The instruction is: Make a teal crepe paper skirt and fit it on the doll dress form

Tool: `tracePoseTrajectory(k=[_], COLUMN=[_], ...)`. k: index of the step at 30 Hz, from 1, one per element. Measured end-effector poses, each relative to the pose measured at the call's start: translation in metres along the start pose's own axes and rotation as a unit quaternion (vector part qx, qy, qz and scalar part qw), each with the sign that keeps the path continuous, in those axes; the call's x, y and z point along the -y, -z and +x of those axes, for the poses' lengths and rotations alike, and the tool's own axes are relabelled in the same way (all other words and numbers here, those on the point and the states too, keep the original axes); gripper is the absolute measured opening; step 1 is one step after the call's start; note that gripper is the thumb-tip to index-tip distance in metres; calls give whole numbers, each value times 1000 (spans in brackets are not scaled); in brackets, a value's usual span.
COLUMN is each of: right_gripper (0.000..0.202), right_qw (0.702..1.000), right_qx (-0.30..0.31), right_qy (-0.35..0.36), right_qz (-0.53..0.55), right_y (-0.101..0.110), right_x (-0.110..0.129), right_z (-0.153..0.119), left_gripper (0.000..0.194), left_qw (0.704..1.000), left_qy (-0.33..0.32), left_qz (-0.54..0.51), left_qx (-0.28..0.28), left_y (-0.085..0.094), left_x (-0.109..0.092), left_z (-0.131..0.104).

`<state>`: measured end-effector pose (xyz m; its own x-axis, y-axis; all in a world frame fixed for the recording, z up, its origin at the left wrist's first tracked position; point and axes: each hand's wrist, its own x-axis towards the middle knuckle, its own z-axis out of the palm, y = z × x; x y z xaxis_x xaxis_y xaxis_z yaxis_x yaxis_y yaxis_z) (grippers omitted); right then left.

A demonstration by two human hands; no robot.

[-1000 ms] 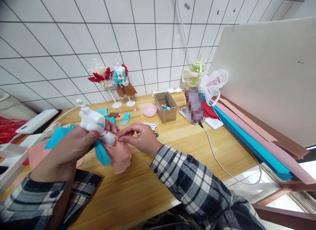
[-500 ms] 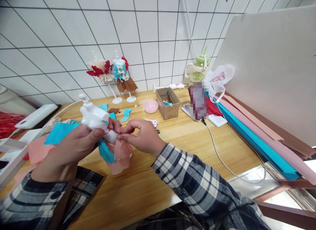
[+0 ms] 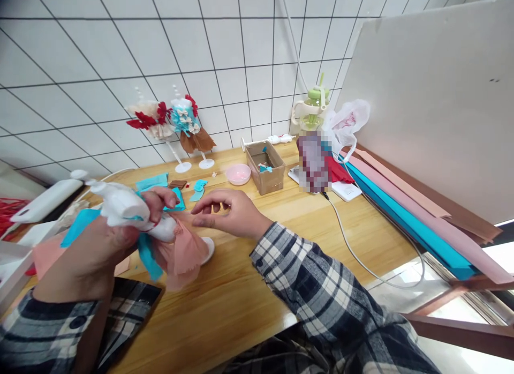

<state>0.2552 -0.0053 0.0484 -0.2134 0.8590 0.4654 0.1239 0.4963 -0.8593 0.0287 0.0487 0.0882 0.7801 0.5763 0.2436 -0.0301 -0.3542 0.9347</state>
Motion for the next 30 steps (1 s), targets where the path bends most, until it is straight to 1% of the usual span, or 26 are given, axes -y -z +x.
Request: tracePoseTrajectory(k=[2, 4, 5, 6, 8, 10, 13, 15, 20, 24, 27, 30], right_gripper=[38, 46, 47, 44, 30, 18, 19, 19, 16, 16, 17, 29], right_qw=[997, 987, 981, 976, 969, 966, 960, 954, 937, 931, 940, 950], right_qx=[16, 34, 38, 35, 27, 27, 37, 31, -6, -9, -20, -32], right_qy=[27, 52, 61, 67, 81, 103, 134, 141, 161, 169, 187, 212], right_qz=[-70, -150, -182, -206, -231, -235, -242, -263, -310, -323, -285, -225], right_y=[-4, -11, -15, -18, -22, -22, -17, -15, -17, -18, -17, -18], right_x=[1, 2, 1, 1, 0, -1, -2, -4, -7, -8, -6, -4], right_z=[-2, -3, -4, -4, -5, -5, -5, -5, -7, -8, -9, -10], left_gripper=[37, 36, 35, 34, 33, 33, 28, 27, 29, 30, 30, 32], left_qw=[1000, 999, 999, 999, 999, 998, 994, 992, 995, 996, 996, 997], left_qy=[-7, -11, -11, -11, -15, -18, 1, 15, 18, 27, 32, 43], left_qz=[15, 24, 26, 30, 44, 65, 109, 120, 92, 80, 69, 45], left_qx=[-18, -19, -19, -19, -20, -18, -33, -47, -41, -42, -48, -45], left_y=[3, 6, 8, 9, 9, 7, 1, -2, -2, 0, 1, 2], left_x=[2, 2, 2, 2, 0, -2, -6, -6, -6, -6, -6, -6], left_z=[0, 1, 1, 2, 3, 5, 5, 5, 4, 4, 4, 3])
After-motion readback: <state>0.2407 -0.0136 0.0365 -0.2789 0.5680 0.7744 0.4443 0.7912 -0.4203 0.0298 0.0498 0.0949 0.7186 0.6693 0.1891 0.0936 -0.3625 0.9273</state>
